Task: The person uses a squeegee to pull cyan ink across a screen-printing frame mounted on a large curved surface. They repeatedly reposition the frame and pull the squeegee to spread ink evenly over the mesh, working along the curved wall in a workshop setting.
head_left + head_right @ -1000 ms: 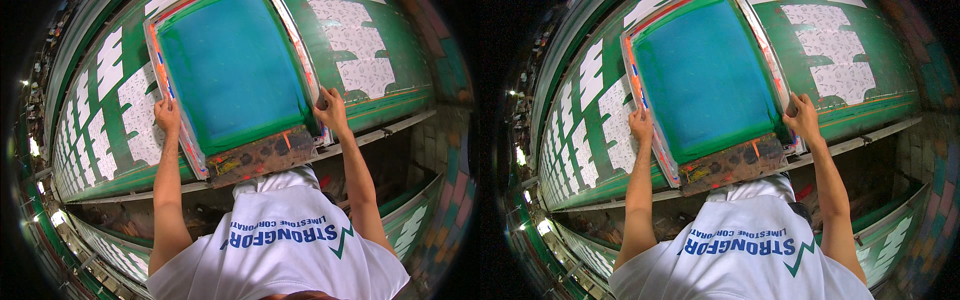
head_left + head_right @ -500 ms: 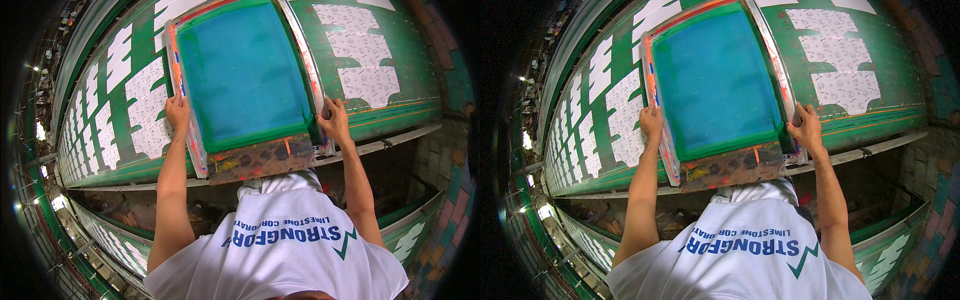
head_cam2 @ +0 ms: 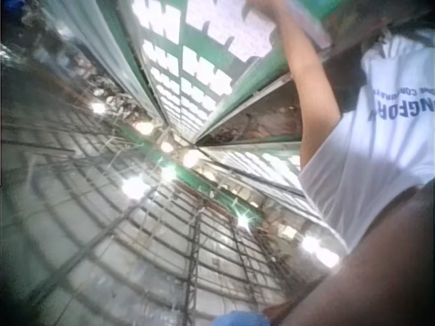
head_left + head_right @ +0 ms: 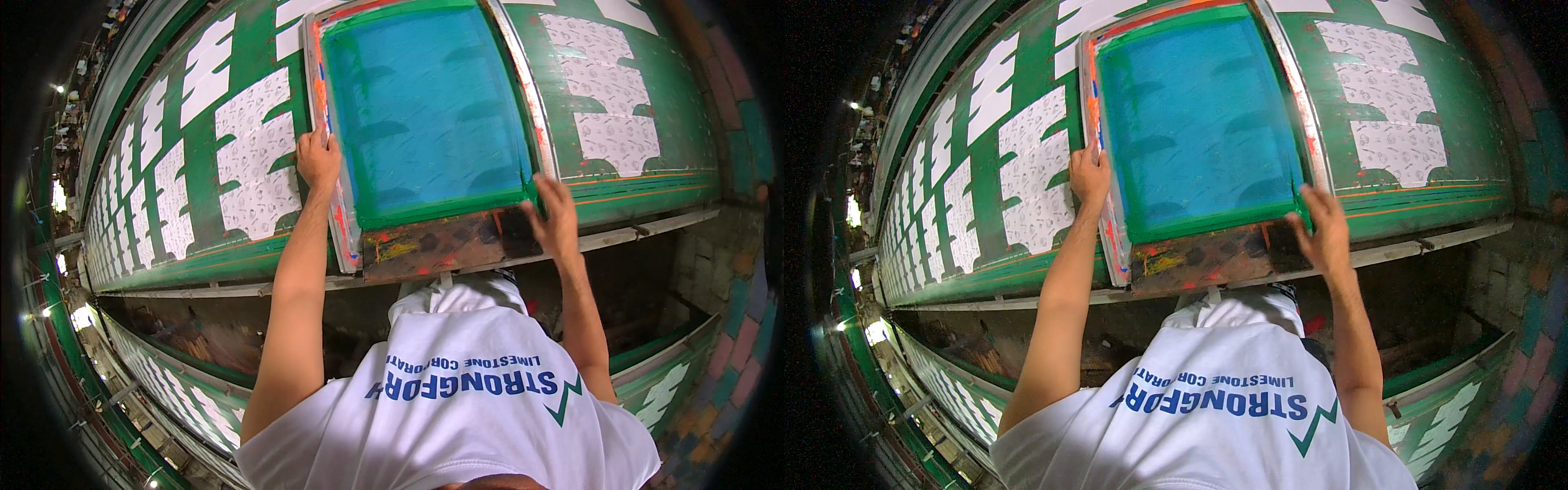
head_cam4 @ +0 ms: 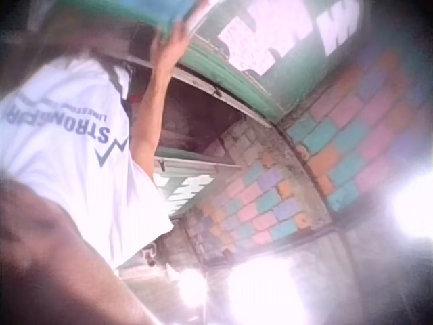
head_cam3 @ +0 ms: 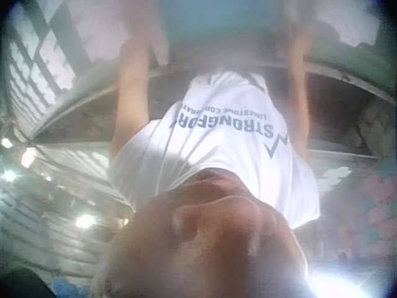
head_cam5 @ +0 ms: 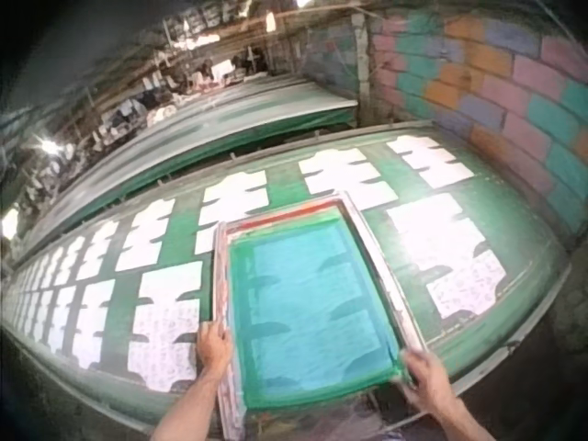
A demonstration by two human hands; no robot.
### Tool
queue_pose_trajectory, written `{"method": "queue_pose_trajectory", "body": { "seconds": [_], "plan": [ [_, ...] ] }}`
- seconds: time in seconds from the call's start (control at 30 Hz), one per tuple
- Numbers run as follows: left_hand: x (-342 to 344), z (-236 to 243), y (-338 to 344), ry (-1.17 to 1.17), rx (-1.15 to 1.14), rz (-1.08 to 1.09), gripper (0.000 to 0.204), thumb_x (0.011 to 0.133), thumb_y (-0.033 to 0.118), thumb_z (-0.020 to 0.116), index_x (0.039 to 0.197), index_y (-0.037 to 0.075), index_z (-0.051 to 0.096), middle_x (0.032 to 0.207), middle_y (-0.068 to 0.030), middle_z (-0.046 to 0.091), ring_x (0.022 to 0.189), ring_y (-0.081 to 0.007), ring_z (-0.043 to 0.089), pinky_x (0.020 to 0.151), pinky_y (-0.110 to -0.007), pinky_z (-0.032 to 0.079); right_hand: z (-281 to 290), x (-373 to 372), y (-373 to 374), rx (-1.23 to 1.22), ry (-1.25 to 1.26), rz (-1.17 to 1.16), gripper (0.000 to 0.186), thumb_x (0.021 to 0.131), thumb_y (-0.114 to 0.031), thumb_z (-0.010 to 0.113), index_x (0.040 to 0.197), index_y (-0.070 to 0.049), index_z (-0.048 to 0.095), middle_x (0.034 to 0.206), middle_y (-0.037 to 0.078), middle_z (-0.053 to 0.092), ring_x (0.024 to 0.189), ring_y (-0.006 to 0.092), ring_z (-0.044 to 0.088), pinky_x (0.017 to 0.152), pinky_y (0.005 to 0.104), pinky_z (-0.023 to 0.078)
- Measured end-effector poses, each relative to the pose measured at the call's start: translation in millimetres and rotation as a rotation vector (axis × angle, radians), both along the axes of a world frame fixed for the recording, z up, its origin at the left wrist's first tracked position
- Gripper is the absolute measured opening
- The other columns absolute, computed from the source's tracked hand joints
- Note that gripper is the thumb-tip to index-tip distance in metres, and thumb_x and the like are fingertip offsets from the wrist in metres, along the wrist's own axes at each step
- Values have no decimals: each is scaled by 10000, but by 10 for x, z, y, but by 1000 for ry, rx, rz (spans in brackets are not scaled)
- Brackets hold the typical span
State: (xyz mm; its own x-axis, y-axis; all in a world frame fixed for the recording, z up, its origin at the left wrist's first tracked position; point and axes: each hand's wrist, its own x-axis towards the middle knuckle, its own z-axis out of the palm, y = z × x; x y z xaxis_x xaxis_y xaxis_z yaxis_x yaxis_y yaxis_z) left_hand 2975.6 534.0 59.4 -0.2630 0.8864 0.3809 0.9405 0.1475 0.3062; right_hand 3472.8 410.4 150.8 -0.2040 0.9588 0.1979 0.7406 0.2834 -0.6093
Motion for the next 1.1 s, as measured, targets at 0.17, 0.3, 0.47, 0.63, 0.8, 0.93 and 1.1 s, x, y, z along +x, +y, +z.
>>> {"method": "queue_pose_trajectory", "body": {
  "seconds": [0.17, 0.3, 0.47, 0.63, 0.8, 0.93, 1.1],
  "plan": [
    [10, -2, -7, -2, -16, 5, 390, 925, 280, 750, 1293, 155, 723, 1125, -96, 633, 1122, -330, 617, 952, -475, 545, 178, -644, -376, -87, -150, 617, 516, 834, -215, 813, 1309, -46, 702, 1339, 169, 654, 1257, 377, 621, 1073, 477, 519],
    [-6, -35, -5, -18, 1, -12, 389, 929, 287, 748, 1294, 159, 716, 1128, -95, 626, 1135, -323, 606, 954, -478, 542, 188, -840, -358, -13, -382, 717, 517, 836, -127, 696, 1349, -70, 679, 1344, 156, 656, 1262, 356, 630, 1105, 470, 503],
    [-9, -53, 2, -20, -1, -7, 386, 924, 292, 758, 1279, 144, 718, 1117, -98, 624, 1118, -329, 604, 945, -469, 547, 180, -1038, -431, 4, -461, 558, 561, 838, -62, 669, 1399, -73, 637, 1317, 165, 667, 1259, 346, 641, 1095, 460, 515],
    [-17, -57, 1, -61, 87, -31, 301, 946, 286, 734, 1205, 132, 737, 1100, -95, 625, 1092, -326, 615, 929, -473, 555, -39, -1366, -518, 36, -498, 326, 609, 816, 7, 670, 1411, -113, 625, 1344, 125, 666, 1263, 325, 639, 1073, 441, 529],
    [-50, -121, 37, -64, 65, 34, 238, 999, 233, 639, 1196, 168, 756, 1067, -76, 634, 1032, -321, 642, 858, -466, 578, -218, -1520, -197, 143, -439, 256, 532, 852, -22, 659, 1380, -85, 633, 1339, 154, 671, 1231, 342, 652, 1049, 450, 539],
    [-68, -148, 44, -148, 98, 24, 242, 959, 197, 663, 1182, 179, 753, 1066, -75, 630, 1046, -317, 643, 869, -469, 579, -299, -1730, 594, 199, -457, 196, 486, 853, -38, 660, 1335, -93, 660, 1261, 143, 695, 1167, 340, 678, 999, 439, 560],
    [-32, -94, -12, -99, 95, 20, 313, 905, 143, 688, 1210, 191, 739, 1089, -73, 621, 1060, -315, 639, 870, -462, 586, -326, -2016, 1957, 181, -513, 171, 390, 842, -72, 706, 1229, -113, 709, 1118, 145, 734, 1043, 330, 730, 882, 432, 598]
  ]
}}
